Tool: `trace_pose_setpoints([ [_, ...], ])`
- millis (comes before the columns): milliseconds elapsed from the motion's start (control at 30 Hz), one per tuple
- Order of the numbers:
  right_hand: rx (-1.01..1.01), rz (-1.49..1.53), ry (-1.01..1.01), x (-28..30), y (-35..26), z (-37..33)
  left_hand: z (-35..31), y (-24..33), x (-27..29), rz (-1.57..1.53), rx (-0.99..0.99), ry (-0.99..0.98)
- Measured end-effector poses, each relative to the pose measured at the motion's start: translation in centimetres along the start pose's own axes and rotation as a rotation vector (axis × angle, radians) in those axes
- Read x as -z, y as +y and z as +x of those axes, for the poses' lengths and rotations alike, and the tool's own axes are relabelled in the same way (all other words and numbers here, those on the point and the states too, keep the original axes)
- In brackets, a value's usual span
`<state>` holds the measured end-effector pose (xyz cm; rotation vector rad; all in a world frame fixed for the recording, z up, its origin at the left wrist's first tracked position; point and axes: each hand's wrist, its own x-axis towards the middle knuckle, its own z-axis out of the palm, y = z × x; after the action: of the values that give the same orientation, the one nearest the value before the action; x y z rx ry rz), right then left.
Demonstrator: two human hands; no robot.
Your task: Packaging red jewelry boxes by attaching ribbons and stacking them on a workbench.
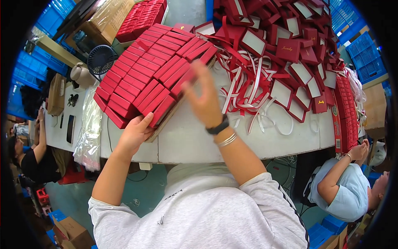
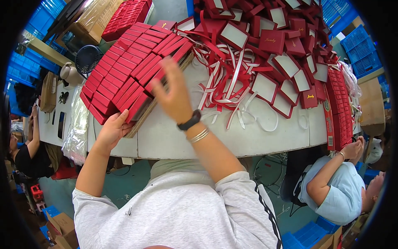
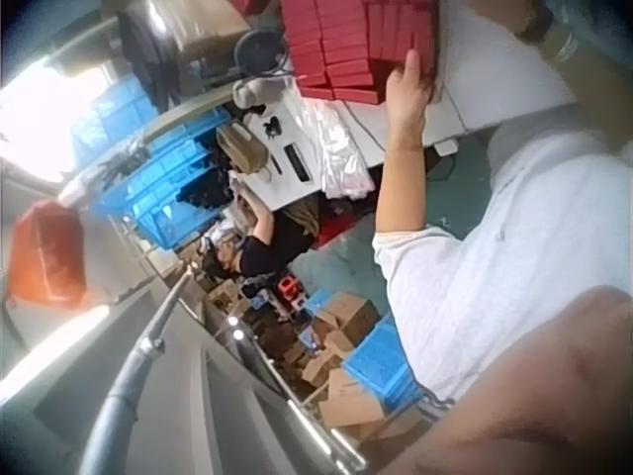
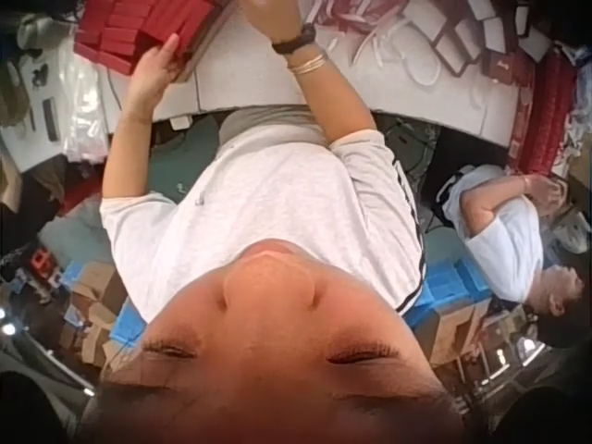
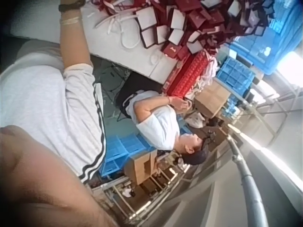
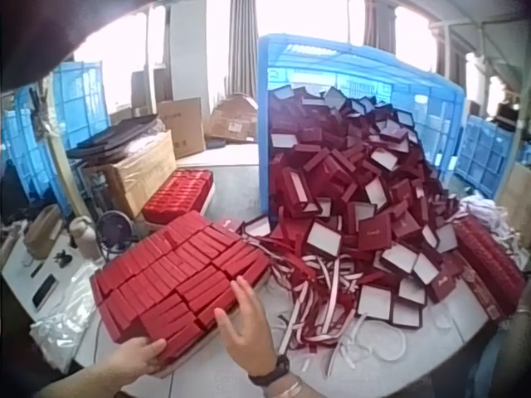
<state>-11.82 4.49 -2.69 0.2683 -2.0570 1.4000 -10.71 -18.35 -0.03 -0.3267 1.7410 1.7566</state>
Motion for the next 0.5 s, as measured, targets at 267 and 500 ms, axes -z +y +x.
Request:
trace_pose_setpoints([
  [267,0.204,-0.814,-0.064,2.1,5.8,3.4,0.1,0.3,-1.4,0.054,-0.020,0.047],
  [500,0.165,-0.886,-0.083,1.8,6.2,5.1,0.4,0.3,-2.3,0.099,-0.019,0.087],
])
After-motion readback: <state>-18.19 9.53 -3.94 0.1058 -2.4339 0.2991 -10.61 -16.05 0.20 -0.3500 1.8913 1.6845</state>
